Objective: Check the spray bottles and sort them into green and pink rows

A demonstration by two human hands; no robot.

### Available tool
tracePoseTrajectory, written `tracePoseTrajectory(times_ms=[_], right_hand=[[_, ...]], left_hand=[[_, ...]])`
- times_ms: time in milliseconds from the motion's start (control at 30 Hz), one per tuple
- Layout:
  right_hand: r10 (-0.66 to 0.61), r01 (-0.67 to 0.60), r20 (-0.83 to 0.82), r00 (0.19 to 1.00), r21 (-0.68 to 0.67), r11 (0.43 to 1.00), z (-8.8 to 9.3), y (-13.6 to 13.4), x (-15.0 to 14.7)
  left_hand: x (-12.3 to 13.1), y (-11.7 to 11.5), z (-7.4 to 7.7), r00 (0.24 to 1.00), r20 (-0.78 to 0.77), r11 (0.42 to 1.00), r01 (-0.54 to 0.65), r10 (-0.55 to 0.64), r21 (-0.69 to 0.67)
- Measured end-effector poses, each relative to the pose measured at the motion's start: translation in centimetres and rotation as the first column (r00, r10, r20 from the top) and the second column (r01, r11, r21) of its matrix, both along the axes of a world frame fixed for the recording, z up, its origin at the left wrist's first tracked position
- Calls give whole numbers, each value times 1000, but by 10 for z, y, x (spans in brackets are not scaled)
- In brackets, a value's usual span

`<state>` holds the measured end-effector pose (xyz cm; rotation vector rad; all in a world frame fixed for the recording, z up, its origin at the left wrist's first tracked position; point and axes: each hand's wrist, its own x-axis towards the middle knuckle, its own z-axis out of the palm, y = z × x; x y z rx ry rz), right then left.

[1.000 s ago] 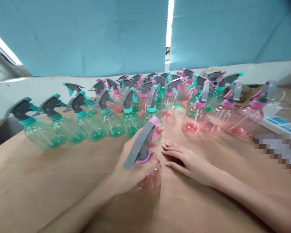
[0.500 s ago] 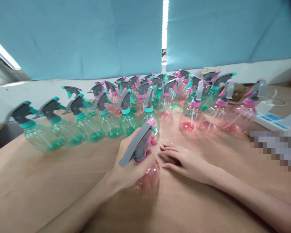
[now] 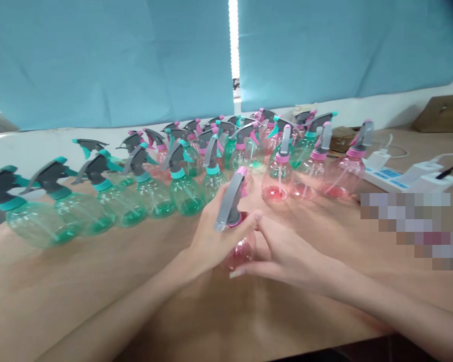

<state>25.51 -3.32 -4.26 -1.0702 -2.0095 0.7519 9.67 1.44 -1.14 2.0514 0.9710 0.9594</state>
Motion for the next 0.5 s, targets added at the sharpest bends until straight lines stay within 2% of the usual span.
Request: tracePoseTrajectory(times_ms=[100, 233, 367, 500], right_hand=[[-90, 89, 34, 995, 26, 996, 0, 4, 5], [-198, 192, 98, 975, 63, 979, 3, 15, 20], [-322, 298, 211, 923, 137, 945, 5, 35, 35], [-361, 317, 253, 898, 199, 927, 4, 59, 40]], left_hand=[[18, 8, 2, 997, 3, 996, 79, -78, -40], [26, 23, 9, 994, -39, 994, 101, -102, -37], [10, 30, 5, 997, -48, 998, 58, -59, -17], [-21, 23, -15, 994, -113, 997, -5, -4, -75]])
